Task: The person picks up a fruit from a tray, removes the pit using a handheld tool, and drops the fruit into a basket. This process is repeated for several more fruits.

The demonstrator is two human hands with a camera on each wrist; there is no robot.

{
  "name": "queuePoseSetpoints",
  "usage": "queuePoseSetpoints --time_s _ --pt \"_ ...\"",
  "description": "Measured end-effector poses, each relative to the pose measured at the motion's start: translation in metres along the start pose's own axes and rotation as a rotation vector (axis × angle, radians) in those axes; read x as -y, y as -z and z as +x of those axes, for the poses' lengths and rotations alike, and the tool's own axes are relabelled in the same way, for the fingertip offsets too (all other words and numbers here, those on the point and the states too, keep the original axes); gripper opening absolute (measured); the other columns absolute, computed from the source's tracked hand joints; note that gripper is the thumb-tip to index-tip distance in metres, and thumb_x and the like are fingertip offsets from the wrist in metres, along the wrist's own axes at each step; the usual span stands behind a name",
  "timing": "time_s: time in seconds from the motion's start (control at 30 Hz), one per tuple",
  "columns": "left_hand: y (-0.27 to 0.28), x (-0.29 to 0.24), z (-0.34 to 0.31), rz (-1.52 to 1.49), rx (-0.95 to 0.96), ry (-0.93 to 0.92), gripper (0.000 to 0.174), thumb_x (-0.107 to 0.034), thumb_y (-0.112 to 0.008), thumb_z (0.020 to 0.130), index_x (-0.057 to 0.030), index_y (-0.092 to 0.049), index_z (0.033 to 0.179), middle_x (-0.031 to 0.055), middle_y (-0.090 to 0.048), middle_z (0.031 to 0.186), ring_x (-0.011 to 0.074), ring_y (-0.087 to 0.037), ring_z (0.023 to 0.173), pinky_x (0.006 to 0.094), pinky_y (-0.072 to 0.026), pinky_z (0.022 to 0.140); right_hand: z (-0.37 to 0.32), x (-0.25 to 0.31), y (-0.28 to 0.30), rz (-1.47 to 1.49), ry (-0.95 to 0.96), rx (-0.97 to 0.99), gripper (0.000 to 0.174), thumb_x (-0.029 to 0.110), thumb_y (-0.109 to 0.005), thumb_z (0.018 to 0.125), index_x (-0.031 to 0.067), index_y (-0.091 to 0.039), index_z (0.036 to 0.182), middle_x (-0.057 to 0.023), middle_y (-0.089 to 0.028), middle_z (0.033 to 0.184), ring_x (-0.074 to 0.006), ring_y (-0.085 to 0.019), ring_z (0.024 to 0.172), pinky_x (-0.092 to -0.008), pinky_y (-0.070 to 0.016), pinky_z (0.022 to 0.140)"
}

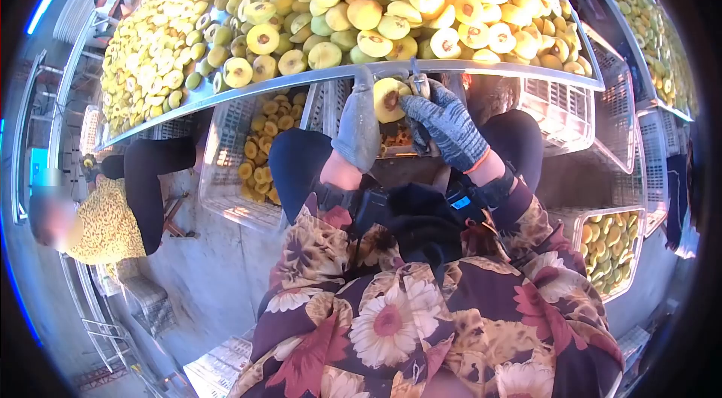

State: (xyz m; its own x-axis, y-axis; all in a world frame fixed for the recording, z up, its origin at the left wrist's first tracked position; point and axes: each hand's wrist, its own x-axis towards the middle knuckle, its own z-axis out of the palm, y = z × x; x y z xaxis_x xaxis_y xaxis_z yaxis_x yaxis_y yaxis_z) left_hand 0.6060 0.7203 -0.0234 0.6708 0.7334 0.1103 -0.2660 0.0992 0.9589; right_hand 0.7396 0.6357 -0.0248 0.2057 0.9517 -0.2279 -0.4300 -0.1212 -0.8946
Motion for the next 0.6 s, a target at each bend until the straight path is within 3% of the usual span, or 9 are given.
queuePoseSetpoints --time_s 0.1,0.13,0.2,0.27,0.33,0.4,0.43,0.5,0.6 --pt "0.000 0.002 -0.008 0.261 -0.067 -0.099 0.052 -0.045 -0.027 0.101 -0.0046 -0.057 0.115 0.0060 -0.063 0.106 0.0136 -0.060 0.095 0.0273 -0.0501 0.079 0.007 -0.022 0.000 -1.020 0.660 -0.449 0.032 0.024 -0.065 0.085 0.0019 -0.054 0.107 -0.0153 -0.062 0.073 -0.0316 -0.063 0.065 -0.0388 -0.0507 0.058" --pt "-0.001 -0.001 -0.009 0.179 -0.122 0.031 0.051 -0.045 -0.028 0.101 -0.0048 -0.057 0.116 0.0063 -0.063 0.106 0.0136 -0.060 0.095 0.0270 -0.0499 0.078 0.003 -0.019 0.000 -0.979 0.600 -0.423 0.034 0.023 -0.064 0.084 0.0009 -0.052 0.107 -0.0224 -0.063 0.082 -0.0404 -0.062 0.080 -0.0449 -0.0504 0.068" --pt "-0.001 -0.002 -0.010 0.108 -0.165 0.088 0.050 -0.043 -0.029 0.101 -0.0050 -0.056 0.118 0.0069 -0.063 0.107 0.0138 -0.060 0.096 0.0268 -0.0496 0.077 -0.009 -0.013 -0.005 -1.048 0.466 -0.256 0.032 0.023 -0.062 0.085 0.0012 -0.051 0.105 -0.0231 -0.063 0.086 -0.0402 -0.063 0.080 -0.0457 -0.0502 0.069" --pt "0.001 0.005 -0.010 0.078 -0.139 -0.015 0.048 -0.042 -0.030 0.101 -0.0047 -0.054 0.120 0.0078 -0.063 0.109 0.0147 -0.060 0.097 0.0274 -0.0493 0.078 -0.026 0.006 -0.020 -1.221 0.234 -0.163 0.032 0.023 -0.060 0.085 0.0016 -0.049 0.106 -0.0250 -0.063 0.090 -0.0408 -0.063 0.082 -0.0478 -0.0495 0.073" --pt "0.000 0.012 -0.009 -0.073 -0.121 -0.045 0.047 -0.041 -0.031 0.101 -0.0042 -0.053 0.121 0.0089 -0.063 0.110 0.0159 -0.060 0.099 0.0281 -0.0492 0.080 -0.024 0.003 -0.025 -1.237 0.262 -0.184 0.033 0.024 -0.058 0.085 0.0026 -0.048 0.107 -0.0259 -0.062 0.083 -0.0418 -0.062 0.079 -0.0486 -0.0497 0.069" --pt "-0.002 0.016 -0.010 -0.207 -0.129 -0.036 0.037 -0.027 -0.044 0.093 -0.0029 -0.053 0.120 0.0106 -0.063 0.109 0.0204 -0.060 0.098 0.0305 -0.0487 0.082 -0.020 -0.002 -0.021 -1.237 0.269 -0.161 0.035 0.026 -0.058 0.085 0.0035 -0.047 0.109 -0.0266 -0.062 0.077 -0.0429 -0.062 0.076 -0.0506 -0.0489 0.067" --pt "-0.004 0.014 -0.010 -0.232 -0.140 -0.031 0.035 -0.014 -0.057 0.085 -0.0020 -0.053 0.118 0.0116 -0.064 0.108 0.0243 -0.061 0.097 0.0324 -0.0483 0.083 -0.020 -0.002 -0.021 -1.243 0.247 -0.158 0.035 0.026 -0.058 0.085 0.0034 -0.047 0.109 -0.0268 -0.062 0.078 -0.0431 -0.062 0.076 -0.0508 -0.0488 0.067" --pt "-0.006 0.012 -0.012 -0.132 -0.162 -0.085 0.038 -0.004 -0.068 0.079 -0.0011 -0.054 0.115 0.0125 -0.064 0.106 0.0279 -0.062 0.096 0.0343 -0.0479 0.084 -0.020 0.000 -0.025 -1.253 0.206 -0.152 0.036 0.026 -0.058 0.085 0.0032 -0.046 0.110 -0.0270 -0.062 0.078 -0.0434 -0.062 0.077 -0.0514 -0.0485 0.067" --pt "-0.006 0.012 -0.014 0.202 -0.167 -0.236 0.029 -0.016 -0.056 0.088 -0.0003 -0.055 0.113 0.0121 -0.065 0.103 0.0244 -0.062 0.095 0.0329 -0.0489 0.083 -0.020 0.002 -0.029 -1.243 0.145 -0.103 0.037 0.026 -0.058 0.085 0.0023 -0.045 0.111 -0.0275 -0.062 0.080 -0.0431 -0.062 0.079 -0.0511 -0.0484 0.069"
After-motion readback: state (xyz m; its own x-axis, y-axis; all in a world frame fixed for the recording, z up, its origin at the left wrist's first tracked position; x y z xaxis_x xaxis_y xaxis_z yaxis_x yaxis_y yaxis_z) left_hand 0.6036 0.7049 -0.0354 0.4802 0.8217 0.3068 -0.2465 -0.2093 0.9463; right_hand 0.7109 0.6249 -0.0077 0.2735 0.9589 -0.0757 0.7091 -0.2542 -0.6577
